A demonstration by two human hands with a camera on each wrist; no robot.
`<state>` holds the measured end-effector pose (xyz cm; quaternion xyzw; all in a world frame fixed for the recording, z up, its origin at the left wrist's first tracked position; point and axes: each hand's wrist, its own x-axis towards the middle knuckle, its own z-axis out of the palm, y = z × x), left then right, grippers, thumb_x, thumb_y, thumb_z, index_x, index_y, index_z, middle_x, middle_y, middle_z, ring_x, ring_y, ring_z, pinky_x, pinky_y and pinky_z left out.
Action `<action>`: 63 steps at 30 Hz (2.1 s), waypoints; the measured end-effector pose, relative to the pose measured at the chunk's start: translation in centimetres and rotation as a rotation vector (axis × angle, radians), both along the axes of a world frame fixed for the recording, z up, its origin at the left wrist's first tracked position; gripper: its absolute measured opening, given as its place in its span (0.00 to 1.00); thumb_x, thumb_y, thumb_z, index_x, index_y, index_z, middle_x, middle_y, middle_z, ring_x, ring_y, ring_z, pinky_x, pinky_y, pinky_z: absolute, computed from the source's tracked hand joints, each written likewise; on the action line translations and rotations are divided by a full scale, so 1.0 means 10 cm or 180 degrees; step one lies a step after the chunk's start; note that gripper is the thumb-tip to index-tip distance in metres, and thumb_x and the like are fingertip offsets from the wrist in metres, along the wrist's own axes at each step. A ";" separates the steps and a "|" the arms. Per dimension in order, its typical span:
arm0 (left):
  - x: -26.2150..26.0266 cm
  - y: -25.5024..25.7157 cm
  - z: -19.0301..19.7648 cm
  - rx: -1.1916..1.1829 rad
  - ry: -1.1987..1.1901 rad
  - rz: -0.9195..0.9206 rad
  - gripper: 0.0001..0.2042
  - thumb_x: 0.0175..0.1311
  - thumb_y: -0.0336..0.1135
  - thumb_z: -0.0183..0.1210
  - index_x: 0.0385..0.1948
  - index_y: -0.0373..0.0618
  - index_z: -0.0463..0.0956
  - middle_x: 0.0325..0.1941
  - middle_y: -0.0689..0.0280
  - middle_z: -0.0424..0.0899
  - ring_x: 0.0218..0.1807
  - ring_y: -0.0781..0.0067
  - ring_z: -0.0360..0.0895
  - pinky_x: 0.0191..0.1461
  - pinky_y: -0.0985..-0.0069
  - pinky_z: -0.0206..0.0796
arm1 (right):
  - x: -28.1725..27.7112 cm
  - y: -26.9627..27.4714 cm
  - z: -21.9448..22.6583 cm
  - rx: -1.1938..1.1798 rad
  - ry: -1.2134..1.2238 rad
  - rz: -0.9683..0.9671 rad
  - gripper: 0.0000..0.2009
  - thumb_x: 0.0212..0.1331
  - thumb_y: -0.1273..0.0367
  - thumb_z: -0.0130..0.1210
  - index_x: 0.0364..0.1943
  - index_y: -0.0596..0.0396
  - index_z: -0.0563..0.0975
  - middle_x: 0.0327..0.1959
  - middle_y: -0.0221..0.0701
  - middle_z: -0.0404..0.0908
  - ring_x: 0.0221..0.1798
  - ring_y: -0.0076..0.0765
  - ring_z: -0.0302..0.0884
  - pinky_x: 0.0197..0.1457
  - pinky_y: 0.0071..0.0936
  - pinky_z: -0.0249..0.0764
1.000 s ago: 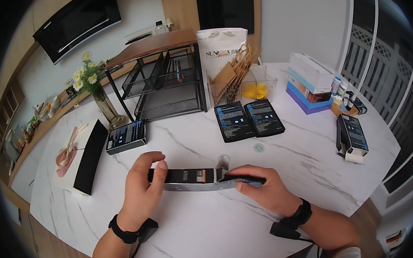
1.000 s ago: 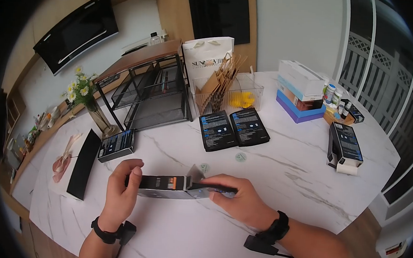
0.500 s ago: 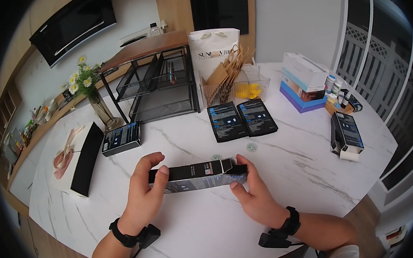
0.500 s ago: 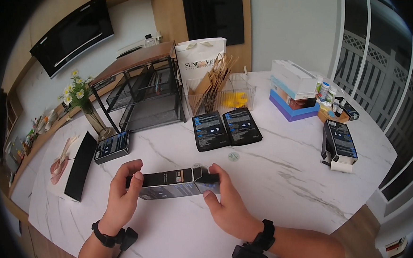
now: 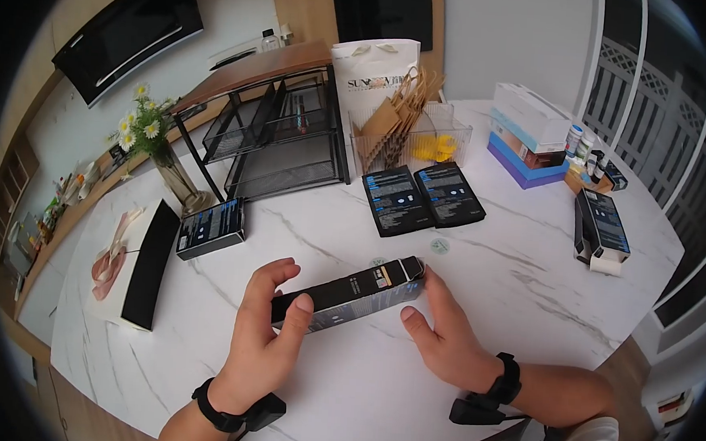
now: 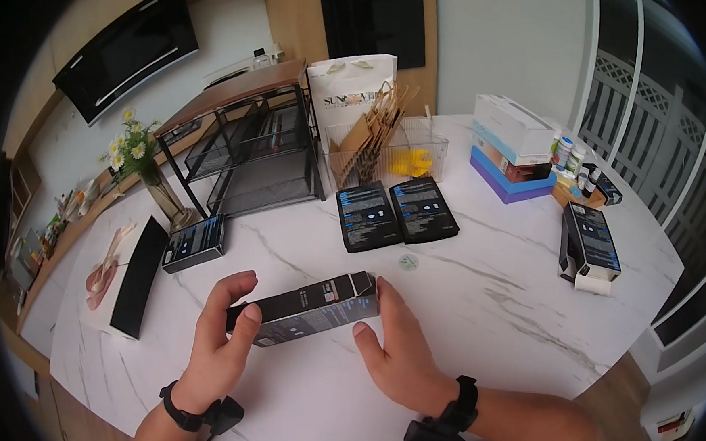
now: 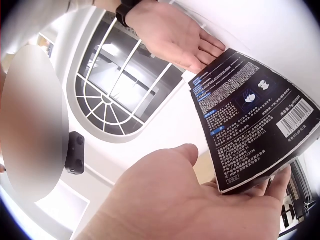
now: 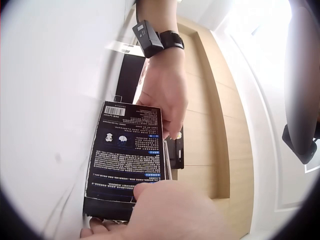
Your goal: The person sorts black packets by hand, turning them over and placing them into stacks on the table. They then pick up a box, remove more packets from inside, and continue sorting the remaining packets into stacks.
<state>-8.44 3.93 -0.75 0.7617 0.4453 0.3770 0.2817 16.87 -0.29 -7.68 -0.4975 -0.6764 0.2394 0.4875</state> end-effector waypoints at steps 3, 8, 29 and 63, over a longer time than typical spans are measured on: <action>-0.04 0.05 -0.03 0.0052 0.0069 0.0074 0.22 0.78 0.42 0.55 0.64 0.35 0.67 0.63 0.58 0.74 0.53 0.73 0.76 0.60 0.74 0.69 | 0.01 -0.03 0.09 0.0010 0.0039 -0.0285 0.29 0.68 0.71 0.55 0.69 0.70 0.59 0.64 0.54 0.69 0.67 0.54 0.69 0.72 0.44 0.64; 0.04 0.01 -0.05 0.0118 0.0026 0.0050 0.21 0.75 0.40 0.58 0.61 0.34 0.69 0.60 0.54 0.76 0.55 0.64 0.77 0.60 0.70 0.69 | 0.01 0.02 0.00 0.0040 0.0247 -0.0176 0.25 0.64 0.73 0.57 0.63 0.66 0.64 0.58 0.49 0.71 0.62 0.50 0.71 0.68 0.42 0.67; 0.01 0.03 0.04 0.0253 0.0357 -0.0350 0.18 0.68 0.42 0.68 0.46 0.35 0.77 0.38 0.58 0.80 0.40 0.64 0.79 0.47 0.72 0.72 | 0.11 0.11 -0.02 -0.0435 0.0341 0.0273 0.35 0.66 0.72 0.56 0.75 0.66 0.54 0.69 0.48 0.68 0.74 0.47 0.63 0.77 0.40 0.57; 0.09 -0.04 -0.21 -0.0849 -0.0974 -0.0904 0.18 0.71 0.35 0.66 0.58 0.39 0.76 0.56 0.66 0.81 0.57 0.76 0.75 0.62 0.74 0.69 | 0.03 -0.01 0.25 -0.0055 0.0530 0.0703 0.34 0.71 0.61 0.59 0.71 0.67 0.59 0.68 0.51 0.69 0.72 0.49 0.68 0.74 0.39 0.63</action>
